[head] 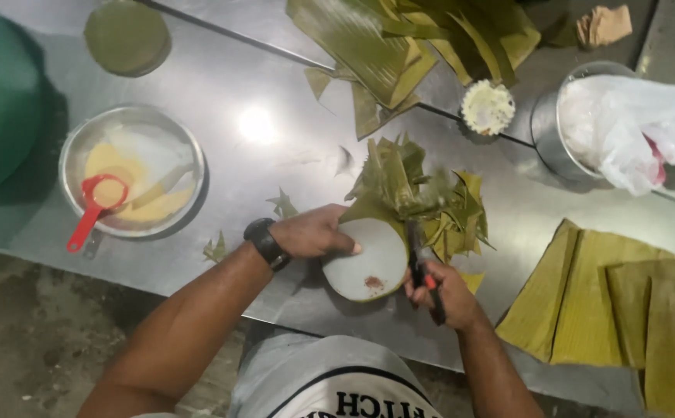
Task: The person trims stacked banana leaves into smaller rectangular sheets with scissors, then places a circular template on top and cuts around it to produce round leaf liners.
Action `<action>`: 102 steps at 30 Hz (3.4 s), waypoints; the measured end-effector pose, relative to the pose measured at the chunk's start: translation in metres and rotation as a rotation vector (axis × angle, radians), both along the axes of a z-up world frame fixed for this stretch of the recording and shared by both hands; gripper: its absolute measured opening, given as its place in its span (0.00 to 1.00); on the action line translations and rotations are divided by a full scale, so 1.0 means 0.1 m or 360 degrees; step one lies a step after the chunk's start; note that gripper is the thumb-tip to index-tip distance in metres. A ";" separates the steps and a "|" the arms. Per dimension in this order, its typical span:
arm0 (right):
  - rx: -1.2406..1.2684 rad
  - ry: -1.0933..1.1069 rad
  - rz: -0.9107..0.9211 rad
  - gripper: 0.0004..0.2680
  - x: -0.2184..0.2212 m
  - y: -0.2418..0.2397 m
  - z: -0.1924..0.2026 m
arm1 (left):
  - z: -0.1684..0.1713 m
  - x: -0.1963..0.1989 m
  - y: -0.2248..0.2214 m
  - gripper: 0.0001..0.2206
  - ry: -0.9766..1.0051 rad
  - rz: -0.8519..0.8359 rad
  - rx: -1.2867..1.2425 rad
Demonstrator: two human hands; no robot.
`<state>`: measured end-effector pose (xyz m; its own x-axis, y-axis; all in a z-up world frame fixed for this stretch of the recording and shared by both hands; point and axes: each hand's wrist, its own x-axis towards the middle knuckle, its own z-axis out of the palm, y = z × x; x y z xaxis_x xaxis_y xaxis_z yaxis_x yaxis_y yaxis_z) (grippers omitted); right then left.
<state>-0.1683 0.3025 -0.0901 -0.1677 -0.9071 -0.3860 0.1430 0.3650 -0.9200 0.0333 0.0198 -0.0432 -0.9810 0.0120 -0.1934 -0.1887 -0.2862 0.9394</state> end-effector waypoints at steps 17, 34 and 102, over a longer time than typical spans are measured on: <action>0.0166 0.0269 -0.0264 0.20 0.23 1.11 -0.33 | 0.22 -0.02 0.19 0.21 -0.0669 0.0315 -0.0307; -0.0049 0.0015 0.0088 0.20 0.11 0.72 0.00 | 0.56 0.01 0.58 0.19 -0.0261 -0.0009 -0.0133; -0.0129 0.0042 -0.0508 0.14 0.17 -0.19 0.19 | 0.49 -0.80 0.15 0.20 -0.0515 -0.0896 -0.1276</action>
<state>-0.1515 0.2840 -0.0709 -0.4577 -0.8347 -0.3062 0.2141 0.2308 -0.9491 -0.0463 0.0351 0.0057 -0.7729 0.2047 -0.6006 -0.3792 0.6100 0.6958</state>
